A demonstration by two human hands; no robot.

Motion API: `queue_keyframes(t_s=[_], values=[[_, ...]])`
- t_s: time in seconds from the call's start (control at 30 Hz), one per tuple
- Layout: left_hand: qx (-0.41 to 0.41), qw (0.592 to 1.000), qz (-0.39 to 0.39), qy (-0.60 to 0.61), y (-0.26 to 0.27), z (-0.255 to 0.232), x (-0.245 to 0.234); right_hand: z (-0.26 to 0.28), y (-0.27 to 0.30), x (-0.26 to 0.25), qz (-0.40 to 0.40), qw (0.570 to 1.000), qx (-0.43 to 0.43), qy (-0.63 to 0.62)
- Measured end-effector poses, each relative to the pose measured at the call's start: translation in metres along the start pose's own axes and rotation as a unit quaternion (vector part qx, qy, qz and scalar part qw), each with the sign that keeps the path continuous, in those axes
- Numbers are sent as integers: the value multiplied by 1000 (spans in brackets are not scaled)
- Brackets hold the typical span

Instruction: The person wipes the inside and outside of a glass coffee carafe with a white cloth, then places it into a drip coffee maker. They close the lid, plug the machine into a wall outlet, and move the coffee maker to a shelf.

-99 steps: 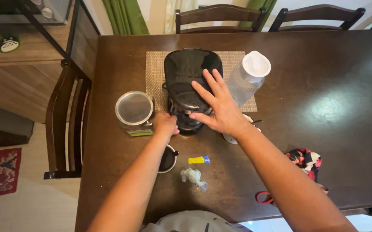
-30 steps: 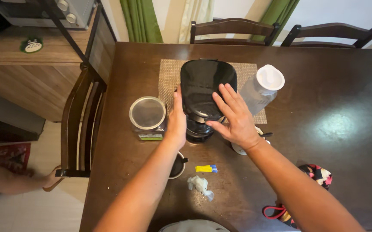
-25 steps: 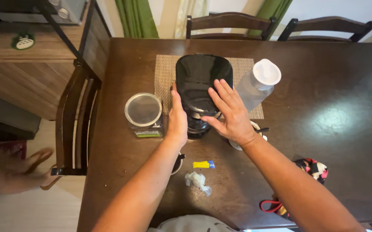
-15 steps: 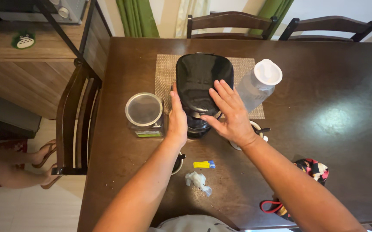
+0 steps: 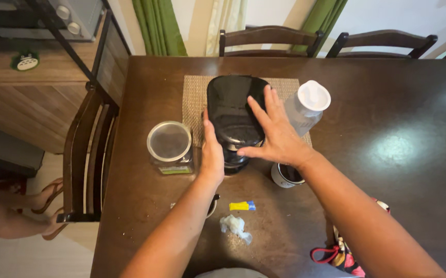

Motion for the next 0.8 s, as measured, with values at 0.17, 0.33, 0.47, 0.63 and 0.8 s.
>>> queue_keyframes(t_s=[0.17,0.33,0.47,0.63,0.8], values=[[5,1000,14,3,4,-1,-1,0,7,8,-18,1000,22,1],[8,999,17,-29,3,1,-3,1,10,7,-57,998,4,-5],[-4,999,21,-29,2,2,-9,5,12,6,-75,997,-3,-3],[23,990,5,-141,1,-10,-15,6,10,0,-67,997,-6,34],[178,920,-3,-350,-19,-50,3,-7,28,16,-125,983,33,-131]])
Point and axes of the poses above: each hand's wrist, its own y-axis away from the middle knuckle, its own x-axis out of the palm, z = x × y, the point moved 2 cm from there along -y, towards the middle knuckle, and after that the axes turned 11 degrees about y, right-handed, at the moved point
